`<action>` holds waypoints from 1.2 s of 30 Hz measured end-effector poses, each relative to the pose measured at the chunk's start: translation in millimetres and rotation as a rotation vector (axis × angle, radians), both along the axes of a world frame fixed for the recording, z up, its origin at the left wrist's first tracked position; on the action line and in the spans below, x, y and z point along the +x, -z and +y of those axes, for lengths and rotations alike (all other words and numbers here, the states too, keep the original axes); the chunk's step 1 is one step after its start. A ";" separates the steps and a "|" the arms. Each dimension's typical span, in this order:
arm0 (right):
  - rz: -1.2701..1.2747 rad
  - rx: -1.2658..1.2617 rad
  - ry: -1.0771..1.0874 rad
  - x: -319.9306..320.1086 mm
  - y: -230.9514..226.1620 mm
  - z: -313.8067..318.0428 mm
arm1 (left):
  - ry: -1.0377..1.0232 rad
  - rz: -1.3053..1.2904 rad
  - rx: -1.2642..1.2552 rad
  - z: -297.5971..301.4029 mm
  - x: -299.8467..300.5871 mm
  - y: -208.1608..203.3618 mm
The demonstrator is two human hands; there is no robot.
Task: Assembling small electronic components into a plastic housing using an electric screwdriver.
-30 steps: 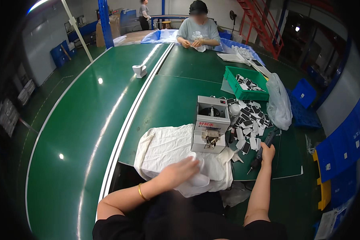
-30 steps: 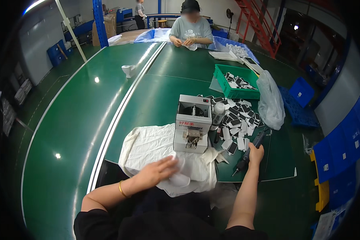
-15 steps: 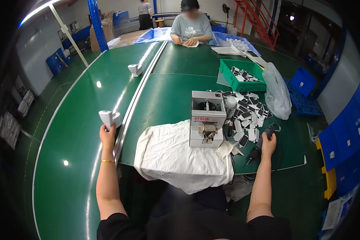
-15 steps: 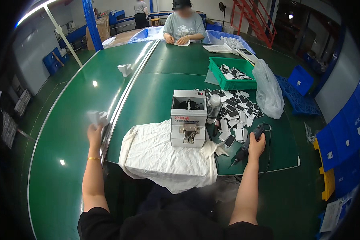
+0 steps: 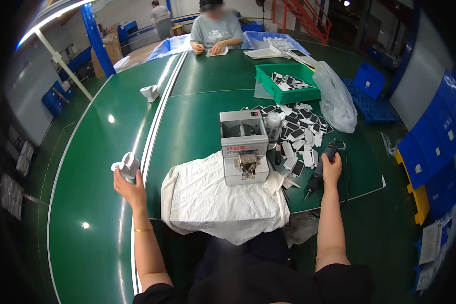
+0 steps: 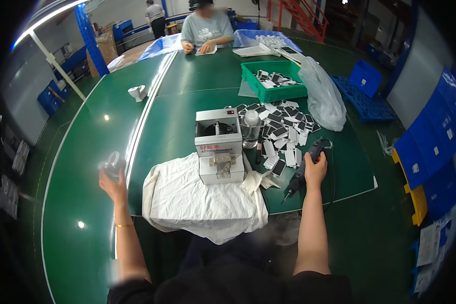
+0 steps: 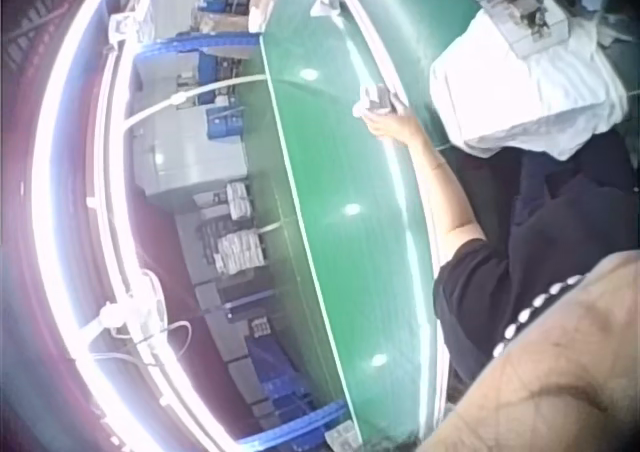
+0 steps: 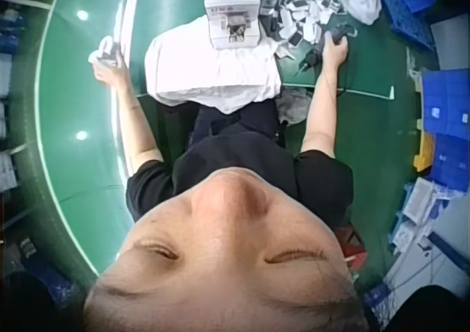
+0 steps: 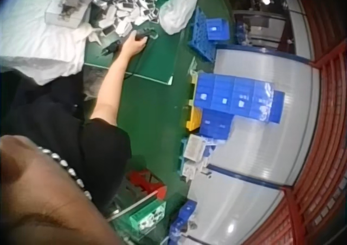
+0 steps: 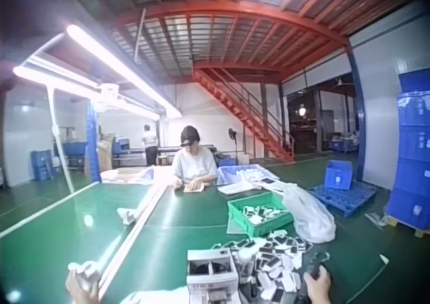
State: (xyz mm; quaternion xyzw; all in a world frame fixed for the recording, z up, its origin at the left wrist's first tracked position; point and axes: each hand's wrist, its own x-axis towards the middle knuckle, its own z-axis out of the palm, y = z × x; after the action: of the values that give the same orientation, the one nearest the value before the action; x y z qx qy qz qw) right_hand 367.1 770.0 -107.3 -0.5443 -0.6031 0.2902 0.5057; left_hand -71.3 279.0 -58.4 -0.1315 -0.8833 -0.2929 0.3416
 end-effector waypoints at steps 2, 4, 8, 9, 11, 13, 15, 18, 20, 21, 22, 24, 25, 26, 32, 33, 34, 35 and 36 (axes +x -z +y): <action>-0.060 0.024 0.036 1.8 0.4 -1.2 | 0.174 0.116 -0.024 35.2 20.0 -0.5; -0.060 0.020 0.046 -1.7 0.4 -4.4 | 0.334 0.047 -0.034 70.3 35.0 -3.1; -0.058 0.035 0.041 -1.7 -0.7 -6.0 | 0.531 -0.043 -0.031 149.2 45.6 -8.8; 0.000 0.009 0.025 -4.7 -8.3 -11.8 | 0.551 -0.040 -0.036 164.3 44.9 -5.9; -0.001 -0.007 0.021 -6.7 -18.6 -21.2 | 0.613 -0.201 -0.051 193.4 40.6 3.9; 0.001 0.009 0.018 -8.5 -18.1 -22.1 | 0.638 -0.207 -0.132 210.0 30.3 27.7; -0.030 -0.004 0.028 -2.6 -13.1 -19.1 | 0.553 -0.055 -0.323 221.4 46.9 40.7; -0.049 0.010 0.028 -0.8 -9.3 -17.0 | 0.608 -0.113 -0.351 229.5 54.1 35.0; -0.031 0.002 0.024 -2.8 -10.2 -16.0 | 0.615 -0.136 -0.409 230.3 52.0 29.2; -0.013 0.004 0.009 -4.4 -11.6 -16.5 | 0.622 -0.137 -0.418 230.1 50.3 28.4; 0.028 0.031 0.026 -5.7 -12.6 -18.5 | 0.632 -0.149 -0.423 230.0 48.8 28.5; 0.033 0.022 0.030 -6.6 -16.3 -21.6 | 0.630 -0.116 -0.392 231.1 50.5 29.0; 0.038 0.019 0.025 -6.6 -17.4 -22.6 | 0.636 -0.118 -0.397 230.3 51.5 28.7; 0.037 0.013 0.032 -6.5 -17.8 -23.4 | 0.633 -0.106 -0.418 229.4 52.1 27.4; -0.005 0.004 0.020 -4.8 -12.1 -21.9 | 0.671 -0.210 -0.352 229.5 57.0 20.8; 0.005 0.009 0.016 -5.8 -14.3 -23.1 | 0.670 -0.217 -0.357 229.3 54.4 21.6; 0.013 0.014 0.012 -6.1 -15.5 -23.9 | 0.683 -0.203 -0.332 229.7 52.2 22.6; 0.007 0.008 0.012 -5.5 -14.9 -23.1 | 0.698 -0.188 -0.307 232.8 52.8 20.7; 0.036 0.009 0.004 -5.0 -14.0 -22.3 | 0.696 -0.233 -0.298 234.7 56.2 14.9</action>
State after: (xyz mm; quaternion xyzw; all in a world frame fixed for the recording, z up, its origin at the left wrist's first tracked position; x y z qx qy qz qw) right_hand 362.1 747.6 -93.3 -0.5379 -0.5940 0.2964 0.5195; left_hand -15.1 513.7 -73.3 -0.4371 -0.8515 -0.2730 0.0968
